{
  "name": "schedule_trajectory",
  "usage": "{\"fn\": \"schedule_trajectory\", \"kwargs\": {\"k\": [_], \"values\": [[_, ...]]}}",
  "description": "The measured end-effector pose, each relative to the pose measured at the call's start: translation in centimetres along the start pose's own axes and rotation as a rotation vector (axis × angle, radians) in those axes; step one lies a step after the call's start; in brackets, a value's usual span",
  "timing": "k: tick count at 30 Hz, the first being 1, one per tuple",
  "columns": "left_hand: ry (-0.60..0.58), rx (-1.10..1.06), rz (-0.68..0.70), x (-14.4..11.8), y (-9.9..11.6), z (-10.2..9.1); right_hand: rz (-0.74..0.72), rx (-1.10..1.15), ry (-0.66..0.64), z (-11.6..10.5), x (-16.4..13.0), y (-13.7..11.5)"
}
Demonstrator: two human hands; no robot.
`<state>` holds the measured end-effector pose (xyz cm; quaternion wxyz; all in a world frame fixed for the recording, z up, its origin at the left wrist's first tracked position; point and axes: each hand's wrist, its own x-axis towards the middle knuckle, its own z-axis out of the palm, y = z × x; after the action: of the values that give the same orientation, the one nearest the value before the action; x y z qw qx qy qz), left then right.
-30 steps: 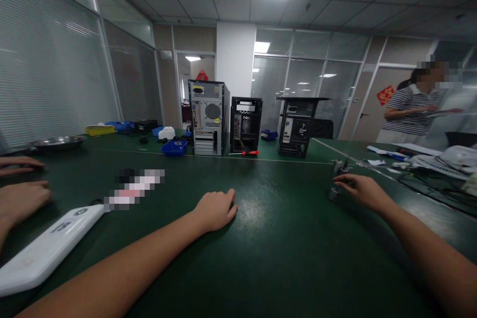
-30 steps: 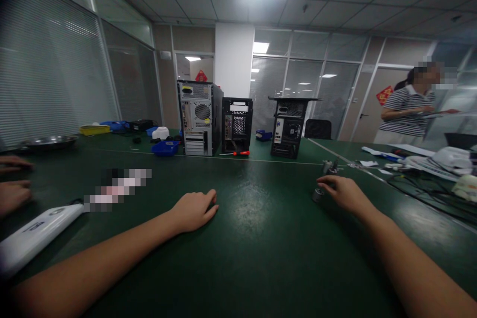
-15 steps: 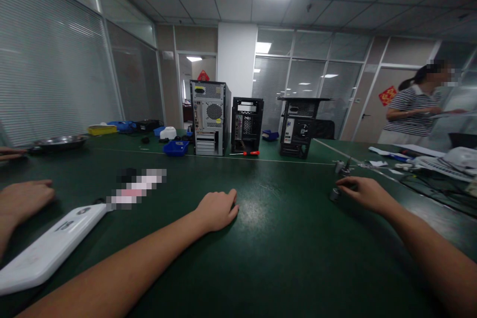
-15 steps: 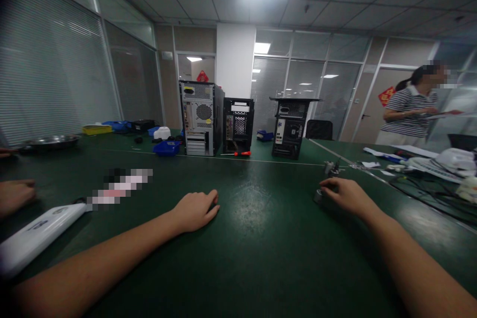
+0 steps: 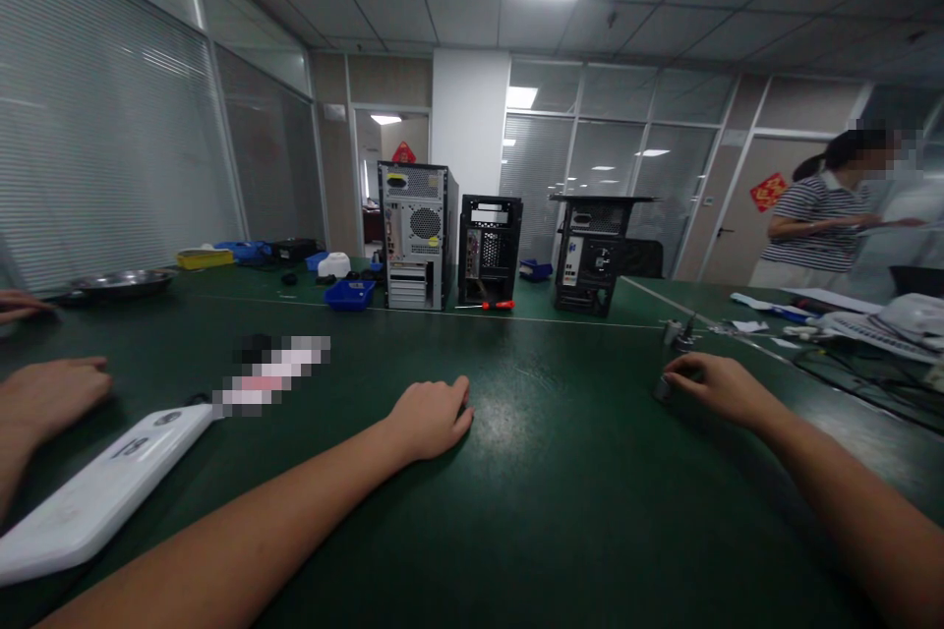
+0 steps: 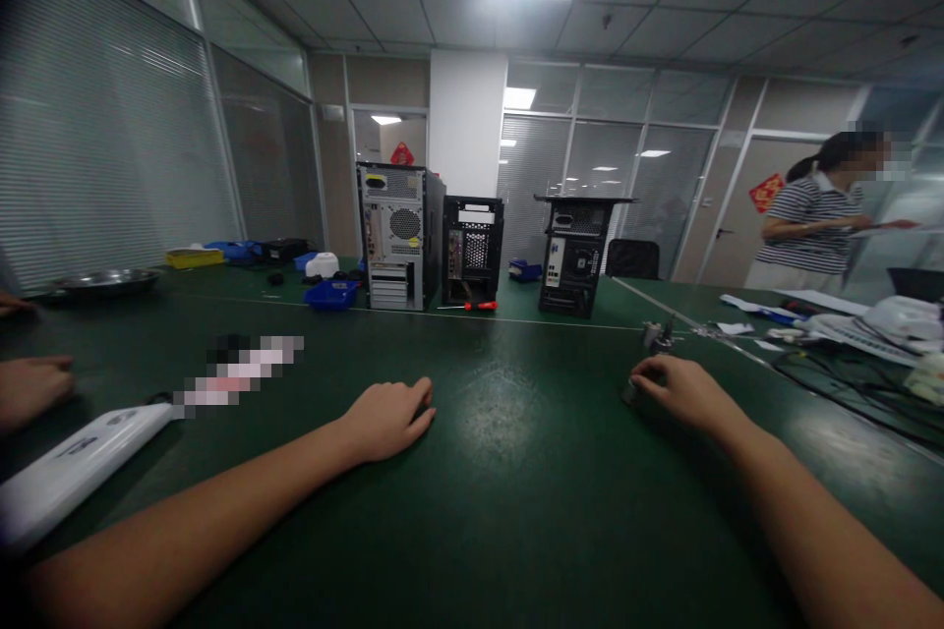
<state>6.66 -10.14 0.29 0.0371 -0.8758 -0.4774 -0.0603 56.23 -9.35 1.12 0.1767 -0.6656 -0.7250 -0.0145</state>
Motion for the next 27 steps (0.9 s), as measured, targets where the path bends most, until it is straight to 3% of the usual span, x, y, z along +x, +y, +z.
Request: {"fn": "schedule_trajectory", "kwargs": {"k": [13,27], "values": [[0.036,0.025,0.012,0.1,-0.3,0.7,-0.078,-0.021,0.138,0.7,0.3,1.2],[0.003,0.023,-0.006,-0.2,0.1,0.0,-0.012,-0.059,0.087,1.2,0.6,0.6]]}}
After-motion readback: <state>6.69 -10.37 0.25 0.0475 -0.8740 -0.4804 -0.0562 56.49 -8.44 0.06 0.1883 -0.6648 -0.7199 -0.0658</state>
